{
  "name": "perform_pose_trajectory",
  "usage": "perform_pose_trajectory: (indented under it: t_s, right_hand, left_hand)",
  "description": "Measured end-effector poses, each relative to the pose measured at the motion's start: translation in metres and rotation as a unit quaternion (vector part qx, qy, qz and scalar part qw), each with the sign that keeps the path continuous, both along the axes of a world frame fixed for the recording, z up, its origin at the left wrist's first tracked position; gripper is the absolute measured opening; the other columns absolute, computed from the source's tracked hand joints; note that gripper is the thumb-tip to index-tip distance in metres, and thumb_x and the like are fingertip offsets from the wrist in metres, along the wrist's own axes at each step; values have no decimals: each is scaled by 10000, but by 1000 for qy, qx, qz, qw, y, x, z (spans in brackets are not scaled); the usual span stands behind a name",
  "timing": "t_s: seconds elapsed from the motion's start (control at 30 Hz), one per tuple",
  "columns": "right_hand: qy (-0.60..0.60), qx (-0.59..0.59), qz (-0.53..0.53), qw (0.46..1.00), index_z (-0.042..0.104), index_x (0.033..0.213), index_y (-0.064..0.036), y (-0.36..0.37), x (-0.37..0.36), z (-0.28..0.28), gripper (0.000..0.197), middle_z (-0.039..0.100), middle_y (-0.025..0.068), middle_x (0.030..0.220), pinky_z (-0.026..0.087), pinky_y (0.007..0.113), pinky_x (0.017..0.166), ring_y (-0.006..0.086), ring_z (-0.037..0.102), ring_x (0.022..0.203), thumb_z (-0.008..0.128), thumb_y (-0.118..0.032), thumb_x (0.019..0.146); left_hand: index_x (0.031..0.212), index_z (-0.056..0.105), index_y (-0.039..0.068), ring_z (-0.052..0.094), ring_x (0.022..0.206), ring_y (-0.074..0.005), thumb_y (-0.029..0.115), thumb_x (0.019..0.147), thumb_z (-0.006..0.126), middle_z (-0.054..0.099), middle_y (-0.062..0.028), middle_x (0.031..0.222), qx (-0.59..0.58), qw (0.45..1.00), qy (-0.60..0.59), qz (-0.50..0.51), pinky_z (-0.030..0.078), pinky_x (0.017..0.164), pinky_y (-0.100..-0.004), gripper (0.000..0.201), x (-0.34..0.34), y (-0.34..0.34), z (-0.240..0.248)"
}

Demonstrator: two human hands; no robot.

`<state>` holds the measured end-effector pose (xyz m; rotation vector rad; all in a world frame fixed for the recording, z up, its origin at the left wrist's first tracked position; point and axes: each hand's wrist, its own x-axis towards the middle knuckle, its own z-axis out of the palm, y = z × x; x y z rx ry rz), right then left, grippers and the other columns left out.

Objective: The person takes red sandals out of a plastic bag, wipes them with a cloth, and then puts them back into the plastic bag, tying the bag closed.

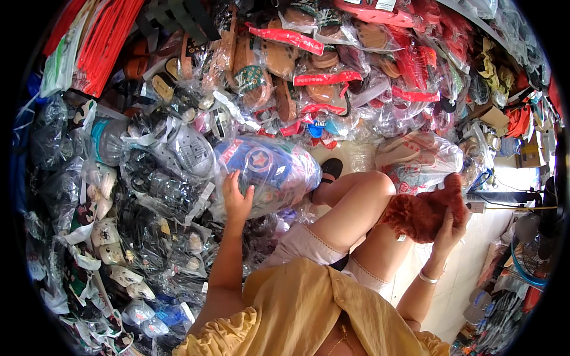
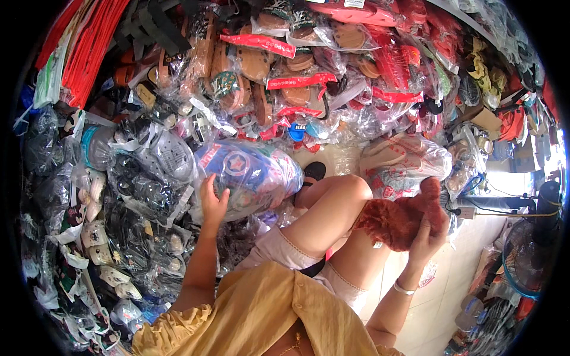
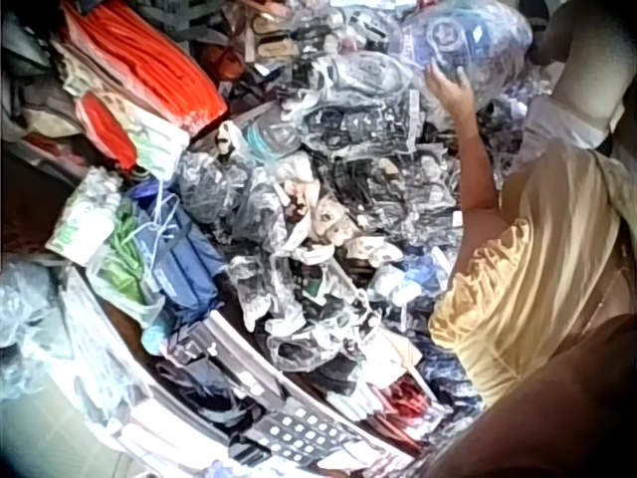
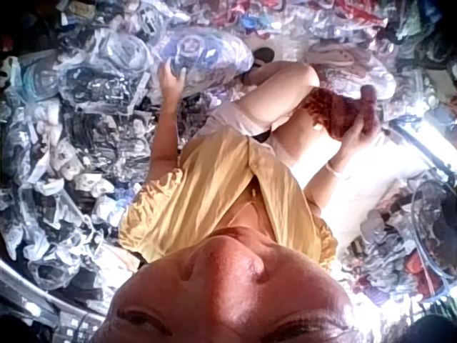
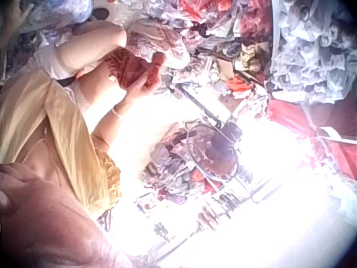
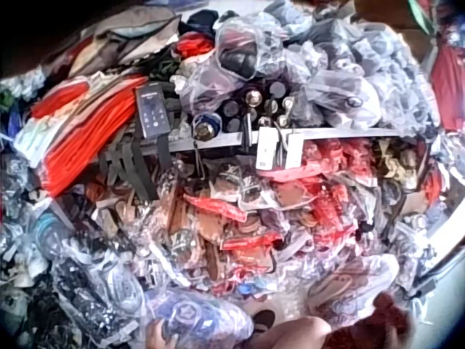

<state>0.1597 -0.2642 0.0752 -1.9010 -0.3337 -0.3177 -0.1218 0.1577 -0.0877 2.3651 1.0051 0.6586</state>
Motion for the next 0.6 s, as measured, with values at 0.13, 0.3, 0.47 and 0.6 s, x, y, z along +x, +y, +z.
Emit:
perform_pose_trajectory:
  t_s: [0.13, 0.3, 0.47, 0.6]
  right_hand:
    - [33, -74, 52, 995, 578, 1101, 22, 6, -4, -38, 214, 644, 144, 1056, 467, 332, 881, 236, 624, 952, 615, -45, 901]
    - [-10, -240, 89, 967, 577, 1182, -5, 30, -23, -40, 380, 586, 201, 1158, 417, 442, 956, 376, 548, 1049, 650, -120, 827]
    - [-19, -296, 83, 951, 577, 1200, -24, 33, -29, -48, 416, 563, 198, 1207, 383, 467, 988, 388, 507, 1108, 655, -158, 815]
    - [-37, -301, 85, 949, 574, 1204, -18, 33, -29, -50, 422, 560, 207, 1203, 393, 468, 979, 395, 508, 1096, 643, -122, 800]
  left_hand:
    - [1346, 442, 15, 400, 1261, -429, 184, 795, 695, 466, -247, 1327, -9, 1000, -18, -1, 312, 1072, -505, 630, 2, 2, -3]
    - [1340, 448, 15, 423, 1242, -427, 211, 811, 687, 480, -244, 1317, 15, 1000, -15, -10, 329, 1058, -501, 613, 2, 2, -1]
    - [1335, 450, 13, 451, 1221, -421, 210, 819, 686, 501, -232, 1303, 22, 1000, -20, -1, 336, 1051, -498, 601, 7, 7, -1]
    - [1335, 444, 3, 470, 1216, -396, 174, 824, 687, 516, -218, 1298, 45, 997, -55, 5, 347, 1048, -478, 591, 25, 36, -5]
